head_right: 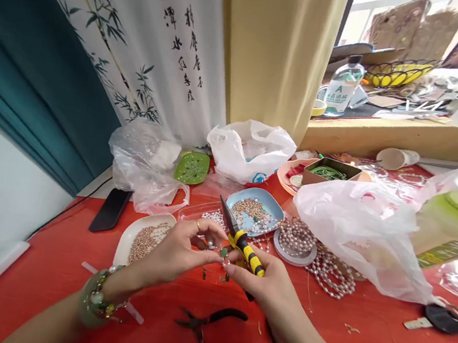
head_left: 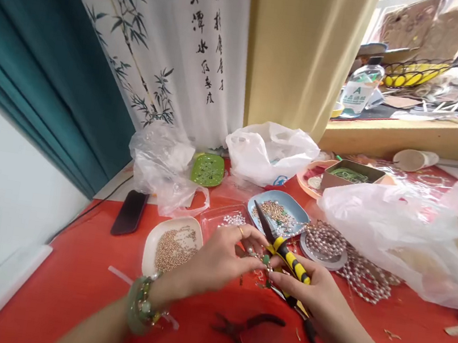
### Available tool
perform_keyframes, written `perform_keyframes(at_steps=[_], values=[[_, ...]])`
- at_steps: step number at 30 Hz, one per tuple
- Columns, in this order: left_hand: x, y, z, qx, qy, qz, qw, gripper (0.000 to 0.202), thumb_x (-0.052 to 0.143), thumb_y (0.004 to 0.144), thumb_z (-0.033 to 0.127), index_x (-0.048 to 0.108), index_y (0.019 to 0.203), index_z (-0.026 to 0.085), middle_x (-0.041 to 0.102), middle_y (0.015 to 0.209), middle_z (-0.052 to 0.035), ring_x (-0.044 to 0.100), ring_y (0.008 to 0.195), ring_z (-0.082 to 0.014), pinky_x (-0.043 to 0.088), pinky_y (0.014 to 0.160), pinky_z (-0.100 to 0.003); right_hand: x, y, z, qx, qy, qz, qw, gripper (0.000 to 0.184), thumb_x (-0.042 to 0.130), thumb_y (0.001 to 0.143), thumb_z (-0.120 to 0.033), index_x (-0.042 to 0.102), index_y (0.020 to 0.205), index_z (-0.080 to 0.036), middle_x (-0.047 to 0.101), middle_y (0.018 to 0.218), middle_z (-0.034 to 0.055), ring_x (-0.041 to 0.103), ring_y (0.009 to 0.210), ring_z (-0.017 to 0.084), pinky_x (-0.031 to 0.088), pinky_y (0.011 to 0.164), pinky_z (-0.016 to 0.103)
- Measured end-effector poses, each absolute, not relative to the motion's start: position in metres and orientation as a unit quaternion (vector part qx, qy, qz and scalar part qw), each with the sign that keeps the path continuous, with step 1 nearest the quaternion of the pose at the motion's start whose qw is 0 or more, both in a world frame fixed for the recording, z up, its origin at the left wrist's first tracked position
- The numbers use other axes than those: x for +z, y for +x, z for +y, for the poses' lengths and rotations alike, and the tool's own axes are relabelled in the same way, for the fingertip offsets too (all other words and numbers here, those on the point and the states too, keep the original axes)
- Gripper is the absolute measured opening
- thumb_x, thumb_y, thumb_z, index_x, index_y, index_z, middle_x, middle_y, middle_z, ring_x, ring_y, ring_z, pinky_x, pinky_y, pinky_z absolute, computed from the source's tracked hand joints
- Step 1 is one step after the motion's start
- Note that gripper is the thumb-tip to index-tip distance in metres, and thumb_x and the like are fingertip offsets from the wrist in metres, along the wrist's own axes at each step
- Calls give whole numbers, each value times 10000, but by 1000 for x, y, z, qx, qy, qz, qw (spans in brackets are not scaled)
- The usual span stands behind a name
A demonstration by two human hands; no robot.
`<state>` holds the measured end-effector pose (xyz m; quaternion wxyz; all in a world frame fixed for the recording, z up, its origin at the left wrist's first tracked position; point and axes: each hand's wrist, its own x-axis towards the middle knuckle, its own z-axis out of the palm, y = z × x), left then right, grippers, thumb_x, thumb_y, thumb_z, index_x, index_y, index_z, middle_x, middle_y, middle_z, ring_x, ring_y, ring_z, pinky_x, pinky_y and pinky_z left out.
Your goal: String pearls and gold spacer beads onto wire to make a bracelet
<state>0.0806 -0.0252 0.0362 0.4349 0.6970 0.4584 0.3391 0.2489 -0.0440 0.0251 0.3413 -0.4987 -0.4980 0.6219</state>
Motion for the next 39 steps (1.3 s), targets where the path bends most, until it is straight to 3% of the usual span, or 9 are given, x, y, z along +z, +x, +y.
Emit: perform_keyframes(at_steps=[5,10,18,29,34,37,39], values=[[38,77,-26,321,701,468,432,168,625,706,198,599,869,165,620,789,-20,559,741,-138,437,658,-252,24,248,-43,605,-503,-524,328,178,617,655,-335,569,679,-166,499,554,-50,421,509,103,306,495,215],[49,58,-30,193,750,443,452,70,591,748,228,627,758,169,625,774,-11,547,700,-123,422,651,-243,13,244,-47,550,-475,-615,304,98,503,747,-244,555,702,-175,575,690,3,529,678,160,402,640,259],[60,42,-21,160,697,465,521,119,611,739,278,637,740,161,632,708,-5,543,615,-99,405,573,-205,-21,238,-61,277,-439,-823,229,181,486,715,-72,633,739,-175,613,817,54,568,761,182,454,651,281],[39,51,-6,161,596,471,630,174,644,673,203,639,842,162,634,737,-5,585,680,-124,449,644,-243,-42,233,-56,144,-407,-878,207,99,557,763,-207,636,821,-194,629,842,58,544,861,232,455,769,387],[35,51,-7,205,531,449,689,192,592,678,114,638,860,156,640,759,-18,589,686,-119,464,656,-248,-29,239,-51,175,-480,-832,217,188,465,820,-246,575,684,-178,600,731,54,548,675,188,462,622,340],[32,53,-9,206,496,405,739,186,580,696,103,639,865,152,656,769,-26,589,657,-101,464,634,-228,-17,242,-47,300,-553,-732,262,131,468,792,-221,537,884,-159,561,692,23,497,547,134,425,507,264],[30,55,-9,204,479,389,760,181,582,712,121,629,885,142,664,798,-41,588,629,-91,463,615,-222,-10,243,-45,445,-514,-673,292,239,511,746,-193,527,981,-155,565,694,2,493,549,115,413,510,229]])
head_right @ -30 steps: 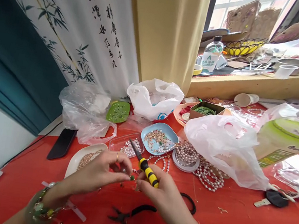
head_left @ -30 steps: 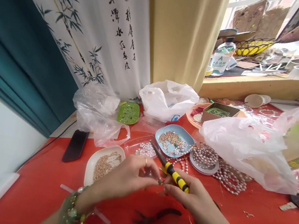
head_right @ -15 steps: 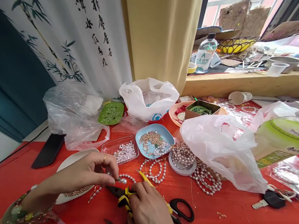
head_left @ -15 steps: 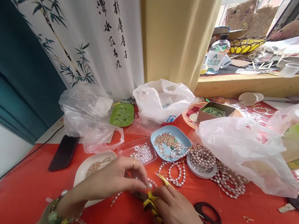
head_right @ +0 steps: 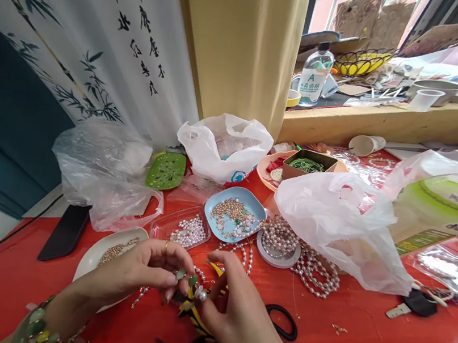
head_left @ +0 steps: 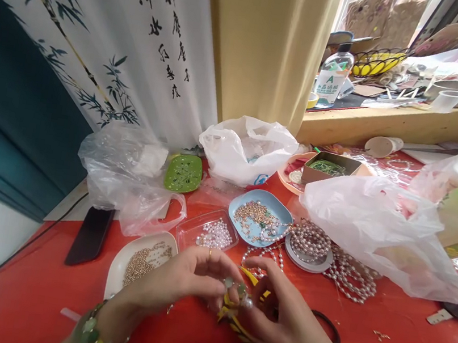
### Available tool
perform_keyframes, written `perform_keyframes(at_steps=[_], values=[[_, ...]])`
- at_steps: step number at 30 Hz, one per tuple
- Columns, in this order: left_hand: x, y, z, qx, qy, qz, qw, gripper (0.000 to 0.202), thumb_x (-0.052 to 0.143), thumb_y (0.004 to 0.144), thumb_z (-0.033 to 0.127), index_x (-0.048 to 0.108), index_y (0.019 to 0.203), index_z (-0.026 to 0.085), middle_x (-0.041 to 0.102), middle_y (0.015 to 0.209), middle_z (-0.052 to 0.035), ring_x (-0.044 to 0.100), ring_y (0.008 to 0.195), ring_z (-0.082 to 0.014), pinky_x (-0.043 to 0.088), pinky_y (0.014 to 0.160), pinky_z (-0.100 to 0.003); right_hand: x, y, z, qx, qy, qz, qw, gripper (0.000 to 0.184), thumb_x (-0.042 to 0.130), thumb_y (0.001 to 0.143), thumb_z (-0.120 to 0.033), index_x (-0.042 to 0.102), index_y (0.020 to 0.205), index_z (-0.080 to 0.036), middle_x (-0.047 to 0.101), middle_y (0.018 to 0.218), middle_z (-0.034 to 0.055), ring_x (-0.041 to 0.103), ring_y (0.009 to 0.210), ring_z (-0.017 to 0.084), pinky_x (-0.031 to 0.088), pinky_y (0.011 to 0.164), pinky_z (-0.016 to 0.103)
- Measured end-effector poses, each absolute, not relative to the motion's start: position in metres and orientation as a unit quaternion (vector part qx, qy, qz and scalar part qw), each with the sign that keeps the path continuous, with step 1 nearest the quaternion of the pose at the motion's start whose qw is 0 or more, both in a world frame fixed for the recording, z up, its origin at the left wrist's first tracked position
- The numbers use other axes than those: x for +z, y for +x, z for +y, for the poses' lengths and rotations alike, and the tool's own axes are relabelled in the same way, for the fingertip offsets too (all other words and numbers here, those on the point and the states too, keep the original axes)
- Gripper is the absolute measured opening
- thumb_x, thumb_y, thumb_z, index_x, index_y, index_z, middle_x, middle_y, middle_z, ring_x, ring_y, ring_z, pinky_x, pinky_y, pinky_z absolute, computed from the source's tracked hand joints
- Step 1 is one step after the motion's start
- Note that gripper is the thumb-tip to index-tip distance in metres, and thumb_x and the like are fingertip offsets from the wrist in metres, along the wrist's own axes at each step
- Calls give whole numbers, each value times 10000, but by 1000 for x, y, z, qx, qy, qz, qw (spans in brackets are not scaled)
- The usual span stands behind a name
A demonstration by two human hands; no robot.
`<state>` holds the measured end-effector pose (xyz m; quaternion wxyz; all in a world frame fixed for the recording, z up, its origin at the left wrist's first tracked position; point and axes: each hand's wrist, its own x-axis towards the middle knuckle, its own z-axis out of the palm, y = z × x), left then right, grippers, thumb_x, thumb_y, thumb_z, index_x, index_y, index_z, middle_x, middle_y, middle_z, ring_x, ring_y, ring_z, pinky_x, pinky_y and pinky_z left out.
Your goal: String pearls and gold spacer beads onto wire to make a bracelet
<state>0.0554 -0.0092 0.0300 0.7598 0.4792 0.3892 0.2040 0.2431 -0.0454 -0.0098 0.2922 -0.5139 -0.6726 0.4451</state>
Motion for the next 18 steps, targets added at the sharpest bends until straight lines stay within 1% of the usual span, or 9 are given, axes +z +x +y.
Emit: perform_keyframes(at_steps=[1,3,4,6,8,12,15,18], values=[[29,57,-9,205,474,393,761,183,588,717,136,621,897,136,663,798,-45,586,614,-86,463,608,-220,-7,243,-45,517,-478,-646,295,228,516,738,-182,554,962,-158,569,690,-5,493,560,108,406,519,215],[27,59,-9,209,466,414,753,207,608,718,174,602,919,123,656,757,-40,585,588,-85,463,603,-222,-2,242,-44,633,-412,-590,286,146,525,734,-175,614,849,-160,570,684,-15,484,579,94,383,531,196],[26,59,-8,214,462,426,747,227,624,710,189,591,923,118,650,726,-33,588,585,-90,465,605,-226,-1,242,-43,673,-392,-561,280,122,536,733,-184,627,811,-156,563,671,-20,475,575,88,371,527,191],[24,59,-7,223,455,447,738,247,652,688,204,574,903,112,642,675,-23,601,592,-106,469,609,-236,0,242,-42,716,-385,-510,281,139,572,726,-228,632,822,-146,551,648,-25,466,561,84,361,519,192],[23,59,-7,218,453,461,732,241,673,667,215,572,857,109,650,667,-30,611,598,-118,469,602,-243,0,242,-41,725,-400,-475,296,186,594,723,-288,623,830,-139,568,664,-11,498,592,101,386,549,210],[16,57,-7,187,466,471,726,223,705,629,237,609,775,98,648,627,-24,603,574,-113,469,612,-255,2,245,-37,693,-446,-468,319,229,592,722,-368,590,818,-160,598,730,14,543,690,147,417,648,261],[11,57,-7,193,451,477,730,226,726,589,231,626,742,97,632,580,-9,590,543,-112,472,615,-270,3,249,-34,661,-468,-489,323,232,581,730,-399,556,794,-177,561,688,-6,513,647,136,396,614,248],[8,59,-6,205,423,485,738,248,739,562,224,638,748,95,634,610,-15,591,552,-115,472,618,-273,1,252,-31,639,-491,-501,316,275,548,757,-445,546,706,-174,494,601,-32,431,551,105,343,539,222]])
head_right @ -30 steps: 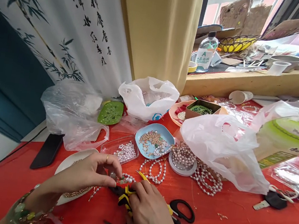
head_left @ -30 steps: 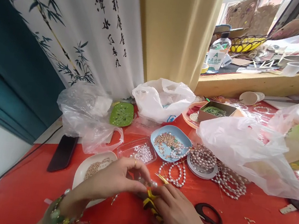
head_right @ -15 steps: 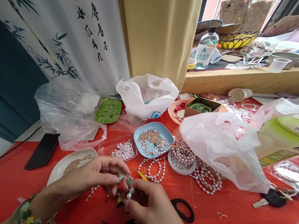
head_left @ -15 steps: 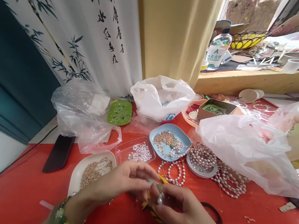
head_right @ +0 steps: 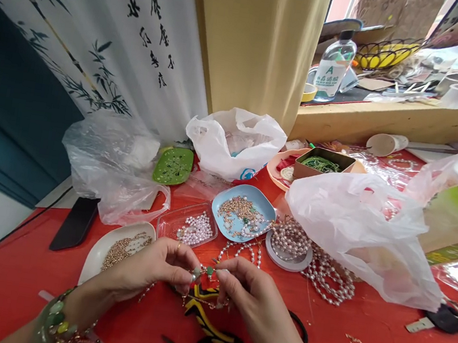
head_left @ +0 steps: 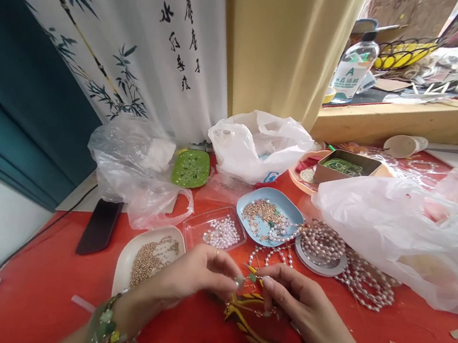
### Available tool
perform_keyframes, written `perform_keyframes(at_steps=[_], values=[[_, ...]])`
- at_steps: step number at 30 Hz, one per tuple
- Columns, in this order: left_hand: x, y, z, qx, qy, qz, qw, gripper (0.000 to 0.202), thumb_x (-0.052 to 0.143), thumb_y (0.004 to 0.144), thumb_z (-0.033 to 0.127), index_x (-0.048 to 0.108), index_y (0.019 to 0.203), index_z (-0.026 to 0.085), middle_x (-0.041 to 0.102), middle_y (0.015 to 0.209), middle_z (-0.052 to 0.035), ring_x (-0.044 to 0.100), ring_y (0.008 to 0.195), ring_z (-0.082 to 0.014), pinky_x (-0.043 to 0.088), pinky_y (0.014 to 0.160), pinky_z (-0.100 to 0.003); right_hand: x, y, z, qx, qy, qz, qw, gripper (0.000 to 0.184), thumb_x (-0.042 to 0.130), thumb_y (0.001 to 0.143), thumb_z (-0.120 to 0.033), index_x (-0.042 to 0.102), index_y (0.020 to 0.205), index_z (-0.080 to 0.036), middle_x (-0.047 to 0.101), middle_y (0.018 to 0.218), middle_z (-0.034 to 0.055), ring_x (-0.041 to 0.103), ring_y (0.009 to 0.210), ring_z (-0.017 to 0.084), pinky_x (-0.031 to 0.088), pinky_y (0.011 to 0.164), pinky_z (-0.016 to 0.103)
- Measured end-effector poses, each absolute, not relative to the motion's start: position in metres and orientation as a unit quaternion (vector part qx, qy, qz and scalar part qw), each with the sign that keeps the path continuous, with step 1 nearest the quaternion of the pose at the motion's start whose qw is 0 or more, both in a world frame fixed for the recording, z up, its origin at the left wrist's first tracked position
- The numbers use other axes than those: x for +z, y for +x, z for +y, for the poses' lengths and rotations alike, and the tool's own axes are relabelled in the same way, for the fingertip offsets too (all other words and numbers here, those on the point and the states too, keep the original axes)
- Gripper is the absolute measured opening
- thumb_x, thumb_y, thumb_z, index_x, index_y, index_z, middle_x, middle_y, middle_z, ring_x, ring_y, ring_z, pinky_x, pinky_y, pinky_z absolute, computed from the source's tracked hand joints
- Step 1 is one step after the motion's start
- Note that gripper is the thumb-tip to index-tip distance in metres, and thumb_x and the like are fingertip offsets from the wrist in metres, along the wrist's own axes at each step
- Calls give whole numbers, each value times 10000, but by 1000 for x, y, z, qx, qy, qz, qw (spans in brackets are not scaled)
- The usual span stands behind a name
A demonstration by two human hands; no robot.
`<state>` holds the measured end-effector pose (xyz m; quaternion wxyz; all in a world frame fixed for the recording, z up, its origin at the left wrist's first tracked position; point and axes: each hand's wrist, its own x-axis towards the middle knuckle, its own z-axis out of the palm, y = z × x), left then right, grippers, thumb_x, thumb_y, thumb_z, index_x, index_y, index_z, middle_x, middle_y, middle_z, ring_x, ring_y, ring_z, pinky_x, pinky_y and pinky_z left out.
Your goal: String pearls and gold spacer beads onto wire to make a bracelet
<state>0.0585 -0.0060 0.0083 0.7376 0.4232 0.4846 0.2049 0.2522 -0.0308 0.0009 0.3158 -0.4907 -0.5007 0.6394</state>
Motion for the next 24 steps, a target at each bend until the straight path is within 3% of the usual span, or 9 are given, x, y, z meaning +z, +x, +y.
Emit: perform_keyframes(at_steps=[10,18,24], values=[[8,60,-6,247,378,466,761,278,740,588,224,628,816,111,632,766,-42,603,670,-123,450,690,-265,-2,253,-31,659,-517,-448,313,478,430,768,-604,415,530,-190,349,503,-52,259,474,95,218,474,230],[5,62,-10,221,369,437,790,266,634,712,326,639,835,90,582,632,-15,543,582,-87,429,626,-231,-7,255,-30,682,-518,-422,298,488,417,771,-618,413,549,-183,334,503,-61,210,464,84,160,454,232],[1,62,-9,191,395,440,784,243,712,619,280,626,750,94,597,617,-3,531,545,-78,420,613,-226,-3,253,-29,703,-507,-396,304,455,473,771,-567,390,542,-183,314,483,-78,153,433,67,105,425,242]])
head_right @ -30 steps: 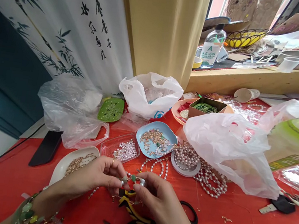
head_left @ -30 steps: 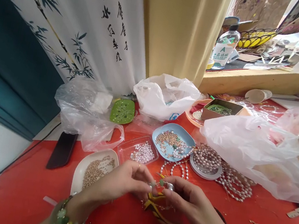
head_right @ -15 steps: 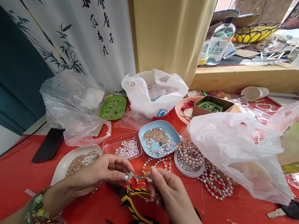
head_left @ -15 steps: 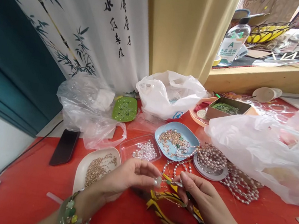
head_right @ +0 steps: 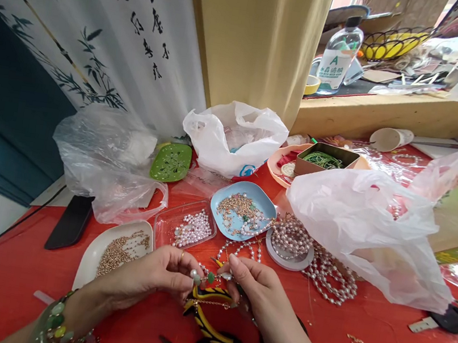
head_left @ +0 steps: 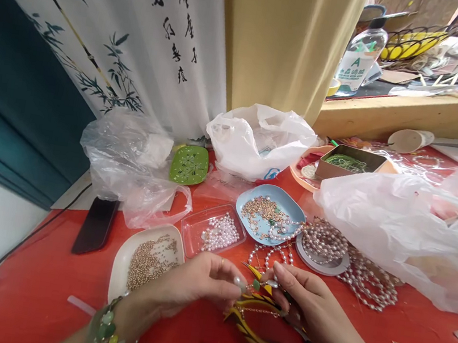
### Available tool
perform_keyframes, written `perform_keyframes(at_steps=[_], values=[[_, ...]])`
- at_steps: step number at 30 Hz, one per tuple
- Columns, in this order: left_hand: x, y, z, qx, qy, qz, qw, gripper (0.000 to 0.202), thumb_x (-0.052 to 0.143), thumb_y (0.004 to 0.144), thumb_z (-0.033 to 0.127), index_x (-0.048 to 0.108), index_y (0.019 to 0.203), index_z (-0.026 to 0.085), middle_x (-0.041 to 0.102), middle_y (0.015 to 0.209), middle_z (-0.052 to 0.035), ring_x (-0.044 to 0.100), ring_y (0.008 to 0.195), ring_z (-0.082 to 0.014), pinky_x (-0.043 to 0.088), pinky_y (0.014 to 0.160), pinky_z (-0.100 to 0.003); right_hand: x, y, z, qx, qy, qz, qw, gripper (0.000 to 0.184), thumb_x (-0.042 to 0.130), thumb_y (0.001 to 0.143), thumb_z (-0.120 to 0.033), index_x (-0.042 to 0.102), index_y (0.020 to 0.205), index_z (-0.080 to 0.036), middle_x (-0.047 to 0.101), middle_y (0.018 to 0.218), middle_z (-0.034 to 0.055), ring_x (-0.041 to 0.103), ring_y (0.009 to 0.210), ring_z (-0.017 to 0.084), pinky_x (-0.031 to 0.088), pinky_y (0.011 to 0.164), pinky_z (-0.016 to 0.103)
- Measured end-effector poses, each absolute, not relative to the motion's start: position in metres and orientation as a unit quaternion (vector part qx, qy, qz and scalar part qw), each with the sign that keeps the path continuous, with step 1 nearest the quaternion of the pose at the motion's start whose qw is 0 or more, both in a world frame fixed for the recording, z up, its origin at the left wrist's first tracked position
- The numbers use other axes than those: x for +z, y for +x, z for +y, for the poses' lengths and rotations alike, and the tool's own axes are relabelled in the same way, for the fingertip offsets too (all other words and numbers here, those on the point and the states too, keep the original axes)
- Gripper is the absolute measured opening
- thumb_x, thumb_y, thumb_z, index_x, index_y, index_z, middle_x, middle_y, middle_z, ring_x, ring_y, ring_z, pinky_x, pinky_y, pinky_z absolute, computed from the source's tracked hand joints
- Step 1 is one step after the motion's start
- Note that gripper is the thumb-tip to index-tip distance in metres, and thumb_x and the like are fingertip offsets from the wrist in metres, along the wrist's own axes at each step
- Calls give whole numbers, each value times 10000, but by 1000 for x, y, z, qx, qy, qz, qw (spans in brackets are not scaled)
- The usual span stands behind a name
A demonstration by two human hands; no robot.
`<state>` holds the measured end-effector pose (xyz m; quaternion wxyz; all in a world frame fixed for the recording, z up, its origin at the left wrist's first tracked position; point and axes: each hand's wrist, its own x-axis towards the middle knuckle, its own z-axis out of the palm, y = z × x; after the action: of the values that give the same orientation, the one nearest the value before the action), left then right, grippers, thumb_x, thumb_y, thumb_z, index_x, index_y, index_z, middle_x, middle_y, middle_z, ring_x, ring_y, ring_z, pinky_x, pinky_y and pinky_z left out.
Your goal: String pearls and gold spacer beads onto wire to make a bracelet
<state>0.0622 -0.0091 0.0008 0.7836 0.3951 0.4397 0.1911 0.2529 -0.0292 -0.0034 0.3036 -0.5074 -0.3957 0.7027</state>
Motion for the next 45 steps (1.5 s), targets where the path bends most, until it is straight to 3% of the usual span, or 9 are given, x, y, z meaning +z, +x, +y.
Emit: perform_keyframes(at_steps=[6,11,21,32,45], values=[[2,64,-10,226,351,456,786,242,685,658,317,571,694,107,636,619,-23,575,563,-93,437,635,-241,-4,253,-28,688,-529,-412,275,469,478,739,-596,401,528,-185,335,452,-74,181,421,64,115,414,233],[2,66,-10,285,344,487,750,222,715,638,273,578,688,106,671,658,-42,599,588,-92,451,625,-217,-2,250,-26,679,-540,-433,247,394,541,720,-528,455,569,-175,388,452,-67,252,419,62,150,417,219],[-1,60,-6,323,340,481,741,174,688,677,218,626,792,102,688,687,-46,622,680,-101,456,683,-193,-2,254,-25,690,-525,-418,272,257,557,746,-375,552,636,-143,496,538,-32,350,455,62,243,454,204],[3,62,-5,341,321,490,735,199,715,643,218,615,773,105,695,671,-49,630,673,-111,463,663,-200,4,251,-25,682,-534,-353,354,328,674,622,-461,598,705,-153,466,549,-47,378,496,77,298,476,199],[3,60,-5,343,318,482,741,171,705,651,195,633,768,92,693,684,-60,621,665,-110,462,676,-207,3,251,-24,647,-556,-391,345,345,638,620,-499,622,726,-171,485,615,-24,421,560,113,361,558,233]])
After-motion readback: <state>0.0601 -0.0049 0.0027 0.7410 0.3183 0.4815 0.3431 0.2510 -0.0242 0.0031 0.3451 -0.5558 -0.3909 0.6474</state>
